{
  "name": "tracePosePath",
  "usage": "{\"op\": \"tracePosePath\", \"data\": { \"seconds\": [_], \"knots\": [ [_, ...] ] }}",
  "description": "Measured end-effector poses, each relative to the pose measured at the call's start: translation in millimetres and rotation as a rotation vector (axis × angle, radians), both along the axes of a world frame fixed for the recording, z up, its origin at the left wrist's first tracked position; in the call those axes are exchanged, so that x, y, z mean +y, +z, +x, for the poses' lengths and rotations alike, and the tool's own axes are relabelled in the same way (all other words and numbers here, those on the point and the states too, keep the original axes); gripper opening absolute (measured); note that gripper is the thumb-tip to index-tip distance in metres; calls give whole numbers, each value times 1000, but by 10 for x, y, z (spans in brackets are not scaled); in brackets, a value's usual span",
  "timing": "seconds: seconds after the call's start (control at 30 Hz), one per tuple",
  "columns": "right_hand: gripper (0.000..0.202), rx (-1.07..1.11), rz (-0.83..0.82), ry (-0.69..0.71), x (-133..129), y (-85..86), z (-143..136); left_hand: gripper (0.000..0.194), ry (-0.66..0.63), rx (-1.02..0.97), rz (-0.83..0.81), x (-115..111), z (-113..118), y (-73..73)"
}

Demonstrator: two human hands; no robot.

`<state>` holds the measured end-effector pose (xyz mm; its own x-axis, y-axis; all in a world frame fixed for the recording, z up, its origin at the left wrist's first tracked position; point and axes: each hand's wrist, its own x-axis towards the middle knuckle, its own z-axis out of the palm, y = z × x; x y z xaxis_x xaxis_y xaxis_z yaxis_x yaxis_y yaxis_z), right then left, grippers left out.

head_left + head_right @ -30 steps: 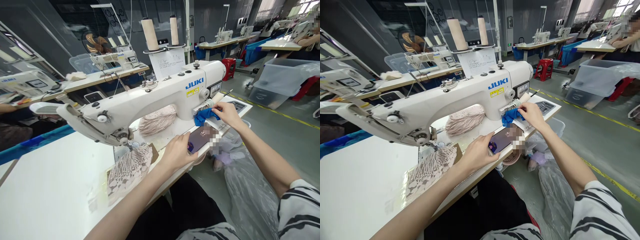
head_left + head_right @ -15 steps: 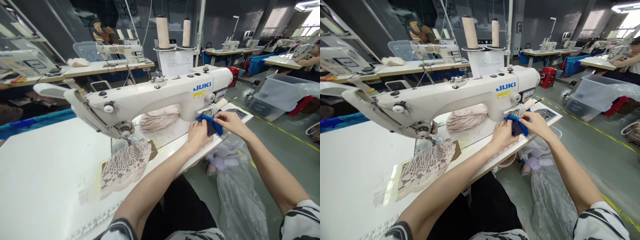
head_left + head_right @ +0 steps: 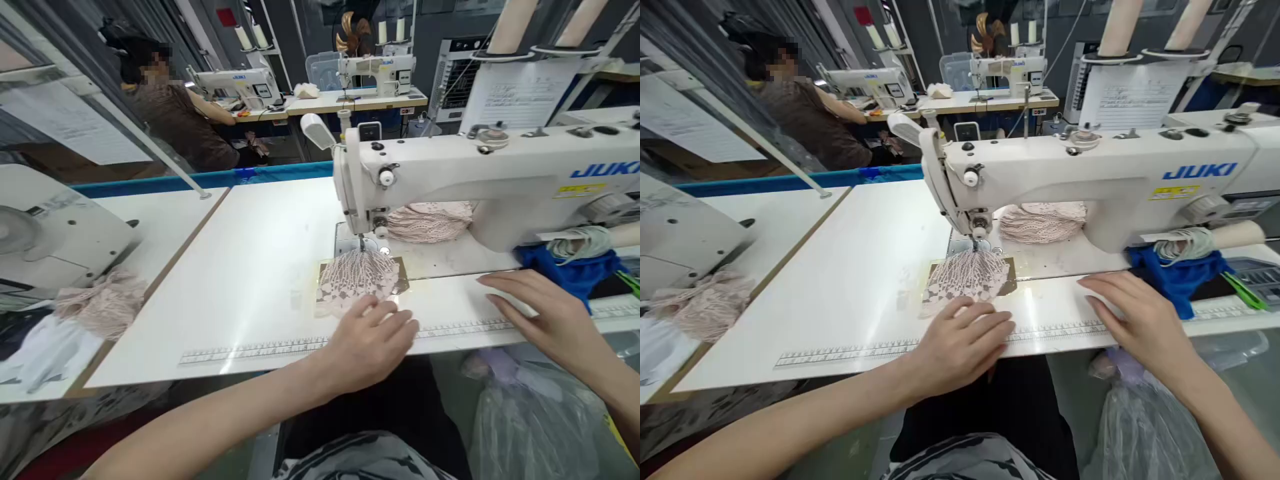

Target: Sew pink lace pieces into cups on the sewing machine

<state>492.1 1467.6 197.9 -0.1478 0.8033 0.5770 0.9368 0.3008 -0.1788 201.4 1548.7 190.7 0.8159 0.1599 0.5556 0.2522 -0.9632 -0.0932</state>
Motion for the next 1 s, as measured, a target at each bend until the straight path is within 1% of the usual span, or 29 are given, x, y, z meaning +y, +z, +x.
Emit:
{"op": "tracePosePath", "data": {
  "seconds": [0.07, 0.13, 0.2, 0.27, 0.33, 0.4, 0.5, 0.53, 0.6, 0.7, 0.77, 0.8, 0.87, 0.97, 1.0],
  "knots": [
    [28, -53, -27, 169, 231, 13, -287, 18, 68, -14, 61, 115, -342, -38],
    [27, -117, -58, 306, 457, 31, -578, 22, 108, 20, 110, 220, -585, -71],
    [24, -193, -86, 404, 653, 39, -838, 23, 141, 56, 156, 298, -728, -103],
    [20, -247, -100, 456, 805, 31, -1033, 21, 160, 71, 204, 347, -783, -136],
    [17, -263, -124, 477, 911, 9, -1145, 15, 153, 76, 246, 378, -773, -169],
    [16, -259, -146, 481, 973, -23, -1183, 9, 128, 85, 269, 404, -727, -198],
    [14, -239, -142, 465, 1009, -74, -1167, 9, 106, 94, 235, 440, -660, -204],
    [14, -224, -141, 456, 1013, -89, -1157, 11, 105, 88, 201, 452, -647, -191],
    [15, -134, -173, 444, 1017, -106, -1142, 16, 122, 97, 80, 477, -639, -135],
    [17, 108, -296, 423, 1036, -92, -1138, 25, 173, 150, -135, 520, -645, 3],
    [17, 197, -377, 411, 1064, -61, -1144, 26, 188, 169, -214, 554, -639, 98],
    [18, 188, -405, 408, 1083, -44, -1150, 25, 185, 167, -232, 573, -630, 135],
    [24, 79, -409, 410, 1132, -13, -1165, 20, 188, 159, -265, 618, -597, 184],
    [22, -140, -295, 396, 1227, 19, -1185, 2, 215, 183, -380, 711, -522, 196],
    [23, -181, -260, 393, 1262, 30, -1186, 7, 225, 201, -428, 752, -495, 192]
  ]
}}
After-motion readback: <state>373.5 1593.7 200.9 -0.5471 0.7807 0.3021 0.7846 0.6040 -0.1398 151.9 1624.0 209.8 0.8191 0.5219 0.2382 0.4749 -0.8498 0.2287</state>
